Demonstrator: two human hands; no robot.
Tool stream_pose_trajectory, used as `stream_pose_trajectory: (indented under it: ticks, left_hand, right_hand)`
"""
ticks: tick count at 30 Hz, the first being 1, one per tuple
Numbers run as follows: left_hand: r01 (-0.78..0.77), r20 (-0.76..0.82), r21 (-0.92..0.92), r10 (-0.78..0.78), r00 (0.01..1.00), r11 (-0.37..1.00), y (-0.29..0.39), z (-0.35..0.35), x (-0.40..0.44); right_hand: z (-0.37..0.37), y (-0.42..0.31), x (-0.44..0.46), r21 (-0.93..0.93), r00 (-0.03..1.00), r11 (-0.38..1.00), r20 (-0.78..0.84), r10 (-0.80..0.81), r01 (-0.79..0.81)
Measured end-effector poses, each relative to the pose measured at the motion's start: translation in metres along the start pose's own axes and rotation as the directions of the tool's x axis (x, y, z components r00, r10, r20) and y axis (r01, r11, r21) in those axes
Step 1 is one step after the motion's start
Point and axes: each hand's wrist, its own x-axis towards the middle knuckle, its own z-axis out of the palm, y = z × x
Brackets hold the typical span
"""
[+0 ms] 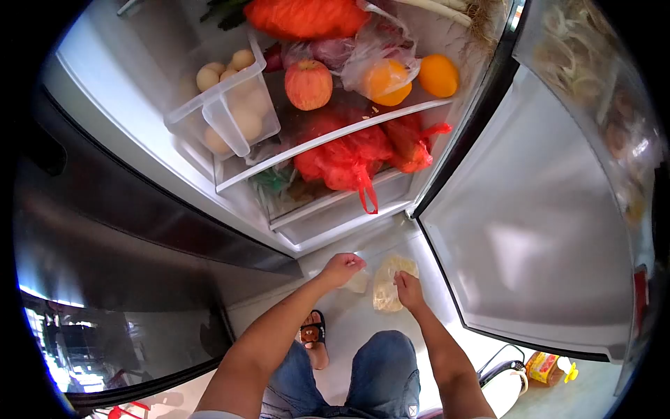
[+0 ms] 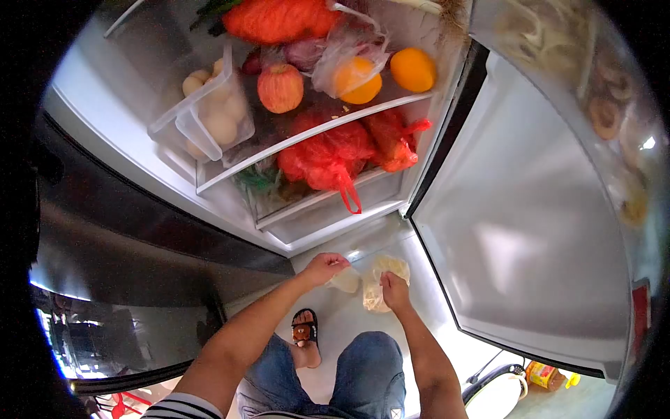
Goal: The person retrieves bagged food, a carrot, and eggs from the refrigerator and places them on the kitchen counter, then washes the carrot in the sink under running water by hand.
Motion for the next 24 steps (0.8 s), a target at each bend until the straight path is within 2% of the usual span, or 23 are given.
stream_pose_trajectory:
  ticks: [3, 6, 7, 10, 12, 15, 18, 21, 24]
  left_hand:
    - [-0.08, -0.064, 0.019, 0.081, 0.995, 0.997, 0.003, 0.0, 0.006]
    - [0.142, -0.069, 0.121, -0.134, 0.989, 0.983, 0.028, 0.007, -0.017]
    - [0.106, -0.077, 0.097, -0.099, 0.992, 0.99, 0.04, 0.007, -0.032]
    - [0.022, -0.088, 0.034, -0.019, 0.996, 0.999, 0.093, -0.003, -0.09]
    - [-0.008, -0.056, 0.004, 0.008, 0.998, 1.0, 0.144, -0.009, -0.133]
    - [0.047, 0.058, -0.076, -0.042, 0.997, 0.996, 0.221, 0.0, -0.197]
    - [0.014, 0.133, 0.161, -0.035, 0.99, 0.987, 0.315, 0.011, -0.255]
    - [-0.066, 0.231, 0.174, 0.024, 0.973, 0.983, 0.355, 0.04, -0.29]
    - [-0.039, 0.399, 0.311, -0.093, 0.912, 0.95, 0.423, 0.058, -0.335]
  right_hand:
    - [-0.013, -0.018, -0.009, -0.006, 0.998, 0.999, -0.031, 0.054, -0.054]
    - [-0.026, -0.042, -0.028, 0.028, 0.993, 0.998, -0.095, 0.064, -0.061]
    - [-0.031, -0.053, -0.035, 0.041, 0.992, 0.998, -0.115, 0.059, -0.055]
    - [-0.059, -0.098, -0.063, 0.253, 0.972, 0.94, 0.003, 0.236, -0.229]
    - [-0.092, -0.148, -0.089, 0.365, 0.941, 0.876, -0.003, 0.339, -0.315]
    - [-0.152, -0.22, -0.133, 0.452, 0.923, 0.827, -0.023, 0.384, -0.334]
    - [-0.203, -0.278, -0.18, 0.49, 0.939, 0.83, -0.067, 0.338, -0.264]
    - [-0.255, -0.328, -0.237, 0.52, 0.929, 0.813, -0.09, 0.358, -0.263]
    - [-0.295, -0.358, -0.291, 0.533, 0.901, 0.803, -0.159, 0.405, -0.267]
